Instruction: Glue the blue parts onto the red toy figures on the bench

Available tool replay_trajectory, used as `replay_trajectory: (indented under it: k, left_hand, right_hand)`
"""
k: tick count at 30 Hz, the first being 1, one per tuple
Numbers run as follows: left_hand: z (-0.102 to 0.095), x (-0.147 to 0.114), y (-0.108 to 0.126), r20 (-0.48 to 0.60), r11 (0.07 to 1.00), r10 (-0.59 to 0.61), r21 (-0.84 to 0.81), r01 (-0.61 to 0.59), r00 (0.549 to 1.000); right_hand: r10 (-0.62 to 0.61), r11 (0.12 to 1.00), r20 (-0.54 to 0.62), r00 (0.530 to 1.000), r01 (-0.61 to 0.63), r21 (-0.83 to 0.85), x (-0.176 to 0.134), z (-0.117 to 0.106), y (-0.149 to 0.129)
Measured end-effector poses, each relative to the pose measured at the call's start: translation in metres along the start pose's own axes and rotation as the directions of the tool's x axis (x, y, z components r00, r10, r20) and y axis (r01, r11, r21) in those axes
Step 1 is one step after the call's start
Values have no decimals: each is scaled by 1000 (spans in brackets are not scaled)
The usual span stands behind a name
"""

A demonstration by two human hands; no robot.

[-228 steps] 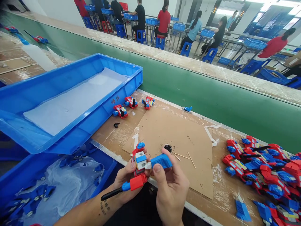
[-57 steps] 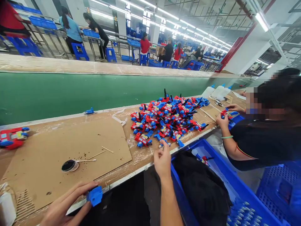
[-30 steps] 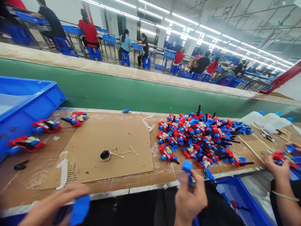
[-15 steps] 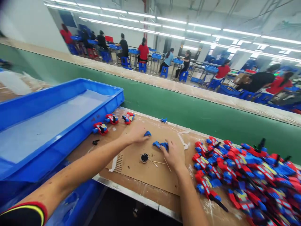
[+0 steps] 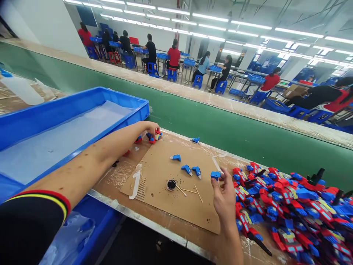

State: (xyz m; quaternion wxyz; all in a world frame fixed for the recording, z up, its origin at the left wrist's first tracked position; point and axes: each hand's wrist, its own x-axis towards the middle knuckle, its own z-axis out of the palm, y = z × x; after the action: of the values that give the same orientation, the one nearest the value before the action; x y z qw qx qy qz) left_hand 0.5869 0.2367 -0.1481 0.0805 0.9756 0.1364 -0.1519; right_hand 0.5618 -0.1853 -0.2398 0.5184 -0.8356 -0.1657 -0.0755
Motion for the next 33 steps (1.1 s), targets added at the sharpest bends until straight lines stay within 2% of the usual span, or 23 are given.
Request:
replay_trajectory:
  k: [2, 4, 5, 7, 8, 9, 10, 11, 12, 14, 15, 17, 19, 20, 22, 24, 27, 30, 31, 33]
  left_hand:
    - [-3, -5, 0, -61, 998, 50, -19, -51, 997]
    - [-8, -27, -2, -182, 996, 80, -30, -86, 980]
    - [-10, -45, -1, -276, 994, 91, -41, -106, 957]
    - [-2, -93, 4, -488, 973, 92, -141, -183, 868]
    - [8, -122, 10, -637, 907, 72, -279, -317, 768]
    - [24, -151, 18, -690, 767, 10, -460, -448, 724]
    - [45, -178, 27, -663, 579, -46, -627, -521, 747]
    - [69, -203, 38, -603, 345, -35, -756, -556, 797]
    - [95, -222, 49, -533, 108, 42, -838, -534, 845]
    - [148, -245, 69, -419, -256, 146, -891, -375, 896]
    - [171, -249, 77, -381, -383, 144, -872, -304, 913]
    - [206, -247, 86, -318, -551, 67, -802, -230, 946]
    - [225, -240, 85, -251, -641, -33, -737, -213, 967]
    - [230, -237, 83, -226, -670, -66, -711, -212, 972]
    - [235, -233, 75, -212, -713, -111, -664, -227, 971]
    - [237, -232, 68, -231, -731, -122, -637, -245, 965]
    - [241, -232, 64, -227, -750, -144, -610, -256, 963]
    - [243, -232, 64, -204, -772, -176, -579, -263, 963]
    - [242, -232, 65, -197, -777, -172, -575, -256, 965]
    - [240, -232, 64, -173, -786, -158, -574, -230, 972]
  right_hand:
    - [50, 952, 18, 999, -53, 302, -22, 3, -18]
    - [72, 878, 90, 993, -106, 466, -38, 11, -32]
    - [80, 845, 119, 990, -130, 518, -43, 15, -37]
    - [86, 787, 164, 983, -168, 593, -46, 24, -44]
    - [82, 763, 182, 980, -179, 621, -47, 28, -47]
    - [72, 744, 198, 978, -185, 642, -47, 32, -49]
    - [54, 730, 209, 977, -181, 658, -46, 35, -51]
    - [30, 724, 215, 976, -169, 668, -47, 38, -53]
    - [3, 725, 224, 974, -157, 671, -47, 40, -55]
    - [-49, 755, 240, 970, -121, 644, -48, 42, -56]
    - [-67, 791, 235, 970, -92, 605, -49, 42, -56]
    - [-119, 888, 226, 967, 2, 459, -47, 42, -56]
    - [-225, 957, 280, 933, 157, 245, -42, 41, -58]
    - [-288, 957, 337, 896, 256, 139, -38, 40, -60]
    - [-399, 890, 457, 795, 457, -17, -29, 41, -66]
    - [-475, 788, 530, 702, 607, -99, -23, 44, -72]
    - [-542, 683, 570, 618, 719, -130, -20, 50, -74]
    - [-578, 632, 581, 573, 765, -126, -23, 56, -69]
    - [-575, 635, 577, 580, 761, -132, -24, 57, -68]
    - [-544, 679, 536, 646, 714, -171, -24, 61, -66]
